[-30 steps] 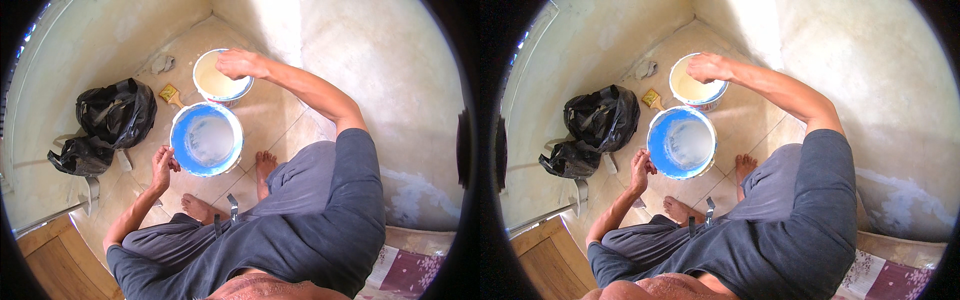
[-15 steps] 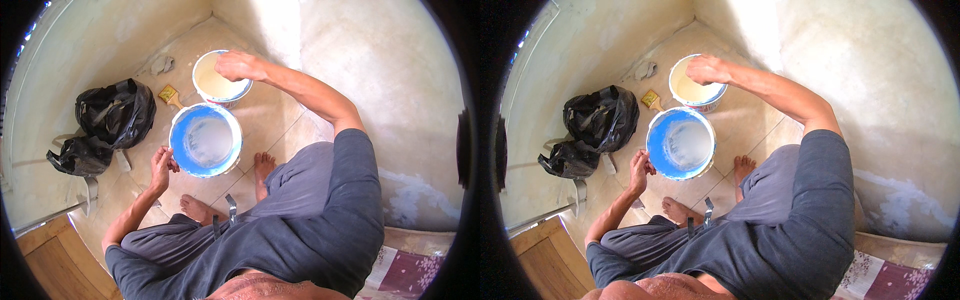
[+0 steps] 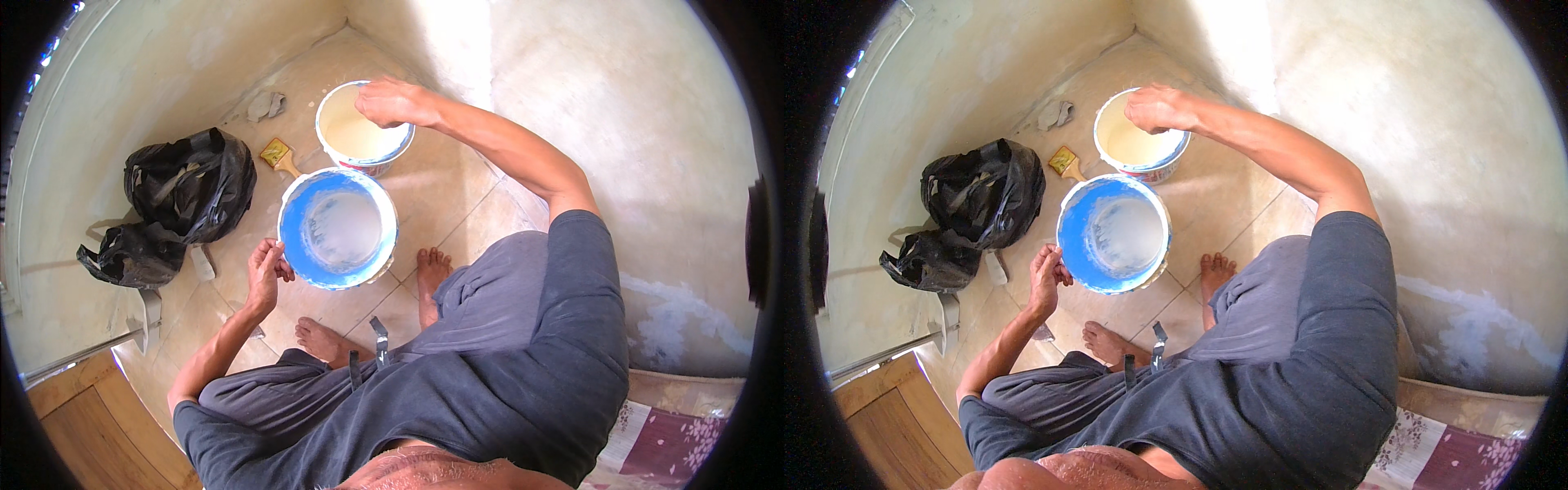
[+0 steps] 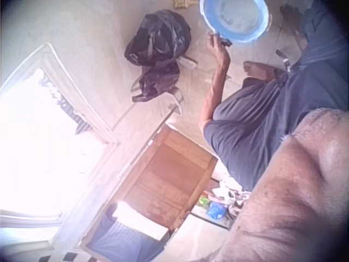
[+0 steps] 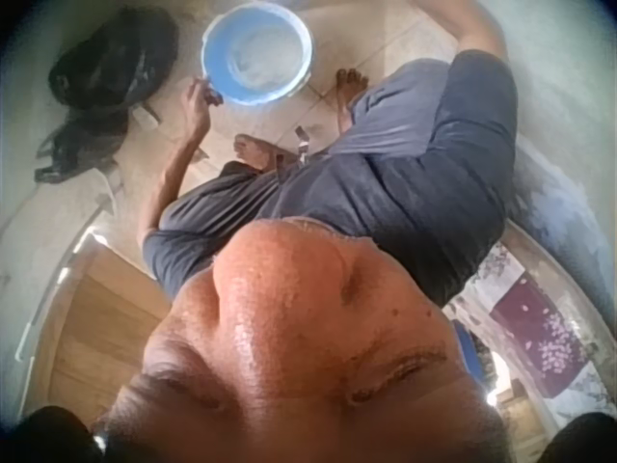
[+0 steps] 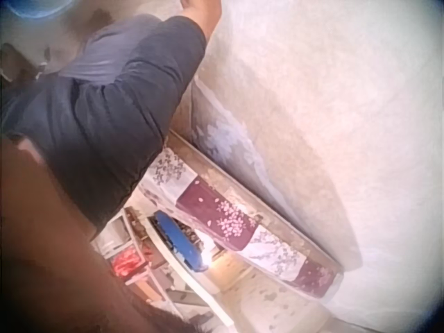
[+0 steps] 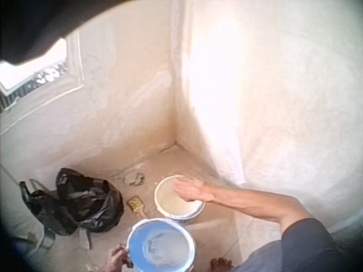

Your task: The person stirs paint in a bucket using a brush and pours liquid from one bucket into another by hand.

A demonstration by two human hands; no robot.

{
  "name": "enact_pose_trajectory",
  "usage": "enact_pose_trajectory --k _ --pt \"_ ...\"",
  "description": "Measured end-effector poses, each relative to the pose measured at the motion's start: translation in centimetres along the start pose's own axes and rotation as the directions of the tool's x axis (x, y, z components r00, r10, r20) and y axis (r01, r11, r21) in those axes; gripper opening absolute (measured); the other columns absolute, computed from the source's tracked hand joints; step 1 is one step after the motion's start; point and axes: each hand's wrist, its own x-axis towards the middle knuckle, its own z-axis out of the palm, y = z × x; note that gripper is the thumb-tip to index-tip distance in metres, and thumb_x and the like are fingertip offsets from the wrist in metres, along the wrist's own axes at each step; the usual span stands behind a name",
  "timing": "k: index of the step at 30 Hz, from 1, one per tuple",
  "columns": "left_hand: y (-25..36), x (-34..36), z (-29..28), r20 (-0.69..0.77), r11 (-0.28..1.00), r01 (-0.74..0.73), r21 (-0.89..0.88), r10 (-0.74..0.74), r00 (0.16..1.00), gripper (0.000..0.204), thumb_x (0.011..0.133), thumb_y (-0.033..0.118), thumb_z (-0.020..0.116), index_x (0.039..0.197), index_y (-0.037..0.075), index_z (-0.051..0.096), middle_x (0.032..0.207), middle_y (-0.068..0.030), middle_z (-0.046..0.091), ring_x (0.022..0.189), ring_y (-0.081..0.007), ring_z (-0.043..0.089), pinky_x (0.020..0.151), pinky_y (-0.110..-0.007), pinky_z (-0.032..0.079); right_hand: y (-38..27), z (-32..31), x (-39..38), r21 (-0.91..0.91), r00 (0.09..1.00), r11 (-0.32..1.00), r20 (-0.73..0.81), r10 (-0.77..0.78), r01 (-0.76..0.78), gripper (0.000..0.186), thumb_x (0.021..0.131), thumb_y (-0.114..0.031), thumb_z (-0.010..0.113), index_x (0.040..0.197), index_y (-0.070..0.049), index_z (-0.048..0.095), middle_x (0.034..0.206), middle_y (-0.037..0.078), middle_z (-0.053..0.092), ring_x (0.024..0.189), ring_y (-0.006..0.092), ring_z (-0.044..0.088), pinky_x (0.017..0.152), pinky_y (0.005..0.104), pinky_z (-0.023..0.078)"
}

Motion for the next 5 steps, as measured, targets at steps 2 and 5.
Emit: enact_pose_trajectory --k 2,5 --pt "-0.3 0.1 -0.1 0.002 1.0 -0.006 0.009 0.006 1.0 0.021 0.098 0.029 0.058 0.09 0.01 0.054 0.059 -0.0007 0.055 0.047 -0.0121 0.056 0.047 -0.023 0.041 0.0 -0.2 0.3 0.055 0.976 0.996 0.209 0.061 -0.074 0.008 0.07 -0.009 0.064 0.066 -0.002 0.062 0.074 0.02 0.063 0.076 0.0319 0.065 0.06 0.0425 0.051" --pt "-0.2 0.1 -0.1 0.004 1.0 0.016 0.001 -0.016 1.0 0.022 0.098 0.031 0.059 0.091 0.01 0.054 0.059 -0.0014 0.056 0.047 -0.0123 0.056 0.047 -0.023 0.042 0.0 0.1 1.6 0.045 0.946 0.993 0.311 0.091 -0.11 0.009 0.067 -0.011 0.067 0.067 -0.002 0.064 0.077 0.021 0.065 0.077 0.0315 0.066 0.059 0.0417 0.051"
